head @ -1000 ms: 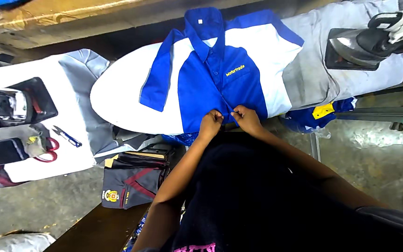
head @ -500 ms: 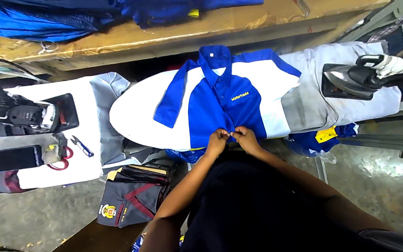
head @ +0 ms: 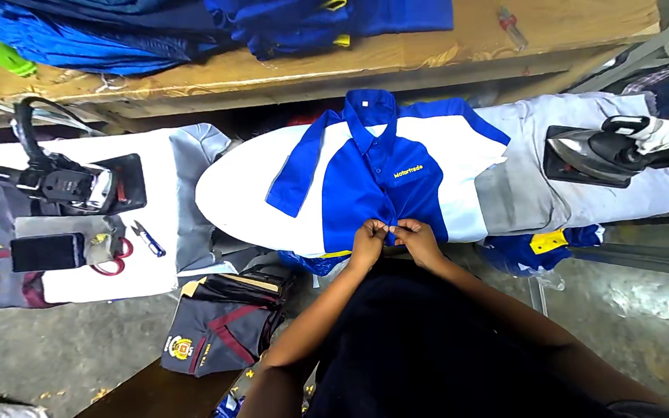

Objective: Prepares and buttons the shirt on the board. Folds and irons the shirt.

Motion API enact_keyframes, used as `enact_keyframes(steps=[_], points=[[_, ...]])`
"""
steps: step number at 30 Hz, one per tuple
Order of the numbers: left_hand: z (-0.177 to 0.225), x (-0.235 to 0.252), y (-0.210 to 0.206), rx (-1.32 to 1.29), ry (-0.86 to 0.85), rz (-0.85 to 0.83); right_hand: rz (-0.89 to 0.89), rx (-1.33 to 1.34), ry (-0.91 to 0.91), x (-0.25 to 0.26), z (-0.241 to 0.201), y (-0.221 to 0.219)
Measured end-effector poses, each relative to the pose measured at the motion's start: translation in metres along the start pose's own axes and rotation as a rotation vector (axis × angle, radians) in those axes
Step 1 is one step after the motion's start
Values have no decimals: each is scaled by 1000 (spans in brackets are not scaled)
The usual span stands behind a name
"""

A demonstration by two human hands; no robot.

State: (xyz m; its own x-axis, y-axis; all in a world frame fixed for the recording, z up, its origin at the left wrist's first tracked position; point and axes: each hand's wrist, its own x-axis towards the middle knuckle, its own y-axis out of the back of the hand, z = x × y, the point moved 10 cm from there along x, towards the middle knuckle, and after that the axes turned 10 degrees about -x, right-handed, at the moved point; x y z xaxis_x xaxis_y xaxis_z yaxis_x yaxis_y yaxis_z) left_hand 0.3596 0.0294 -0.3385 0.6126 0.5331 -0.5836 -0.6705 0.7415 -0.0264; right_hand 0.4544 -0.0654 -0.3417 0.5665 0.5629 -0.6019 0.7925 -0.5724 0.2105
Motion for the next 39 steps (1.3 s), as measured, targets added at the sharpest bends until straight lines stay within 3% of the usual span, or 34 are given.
enact_keyframes(steps=[11, 17, 20, 27, 35, 39], points=[[0, 4, 6, 61, -51, 27, -113, -66, -22, -5, -9, -8], [7, 5, 6, 109, -101, -5, -187, 206, -181, 1, -2, -6], [6, 5, 4, 74, -67, -6, -224, 194, -181, 7, -2, -7], [6, -10, 6, -212, 129, 93, -99, -97, 63, 10, -25, -8], [1, -11, 5, -395, 122, 142, 77, -553, 439, -14, -58, -14], [-3, -9, 7, -435, 138, 180, 178, -602, 591, -21, -62, -14]])
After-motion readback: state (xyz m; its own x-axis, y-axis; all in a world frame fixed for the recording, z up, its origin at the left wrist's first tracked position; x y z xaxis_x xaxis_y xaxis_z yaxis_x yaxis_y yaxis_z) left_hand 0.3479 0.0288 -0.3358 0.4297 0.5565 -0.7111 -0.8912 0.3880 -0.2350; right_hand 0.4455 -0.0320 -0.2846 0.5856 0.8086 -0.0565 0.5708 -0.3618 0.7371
